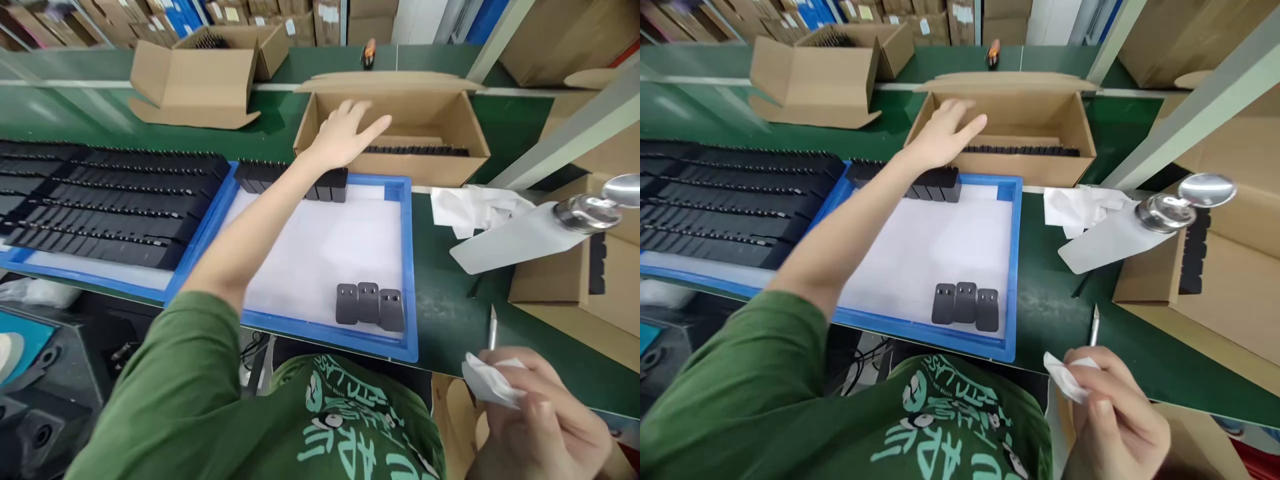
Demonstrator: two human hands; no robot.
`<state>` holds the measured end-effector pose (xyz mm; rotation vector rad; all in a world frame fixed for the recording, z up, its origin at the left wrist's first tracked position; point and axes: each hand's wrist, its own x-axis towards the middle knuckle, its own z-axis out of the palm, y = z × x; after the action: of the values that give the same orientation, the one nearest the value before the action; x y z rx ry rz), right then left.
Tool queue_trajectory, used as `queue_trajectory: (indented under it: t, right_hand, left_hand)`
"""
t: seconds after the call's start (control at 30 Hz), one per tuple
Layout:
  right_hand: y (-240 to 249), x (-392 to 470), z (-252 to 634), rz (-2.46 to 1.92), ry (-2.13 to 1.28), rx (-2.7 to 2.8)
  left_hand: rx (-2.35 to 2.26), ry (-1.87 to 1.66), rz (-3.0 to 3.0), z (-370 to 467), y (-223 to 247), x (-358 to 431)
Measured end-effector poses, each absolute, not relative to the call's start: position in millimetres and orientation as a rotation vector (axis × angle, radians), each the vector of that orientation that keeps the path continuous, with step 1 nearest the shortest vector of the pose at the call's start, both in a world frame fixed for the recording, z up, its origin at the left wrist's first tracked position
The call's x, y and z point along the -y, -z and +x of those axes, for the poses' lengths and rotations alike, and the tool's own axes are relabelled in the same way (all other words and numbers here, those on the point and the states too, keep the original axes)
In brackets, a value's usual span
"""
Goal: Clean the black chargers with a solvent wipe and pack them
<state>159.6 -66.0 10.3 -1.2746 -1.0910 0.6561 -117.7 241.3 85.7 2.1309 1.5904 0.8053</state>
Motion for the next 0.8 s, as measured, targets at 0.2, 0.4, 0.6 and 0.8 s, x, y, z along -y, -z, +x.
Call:
queue_trajectory:
  t: [0.2,0.4,0.6,0.8]
  right_hand:
    - [1,36,157,-1.302,-0.807,1.106]
    - [-7,5,143,-1.233,-1.172,1.622]
    - [-8,7,143,-1.163,-1.132,1.871]
    - [-7,9,141,-1.149,-1.147,1.861]
  left_hand:
    - [-1.263,-0.709,2.236,-133,-57,-21]
    - [-1.327,-0.685,1.787,-120,-10,24]
    - [-1.131,-0.681,1.669,-118,-9,-12]
    - [-1.226,-0.692,1.844,-120,-18,1]
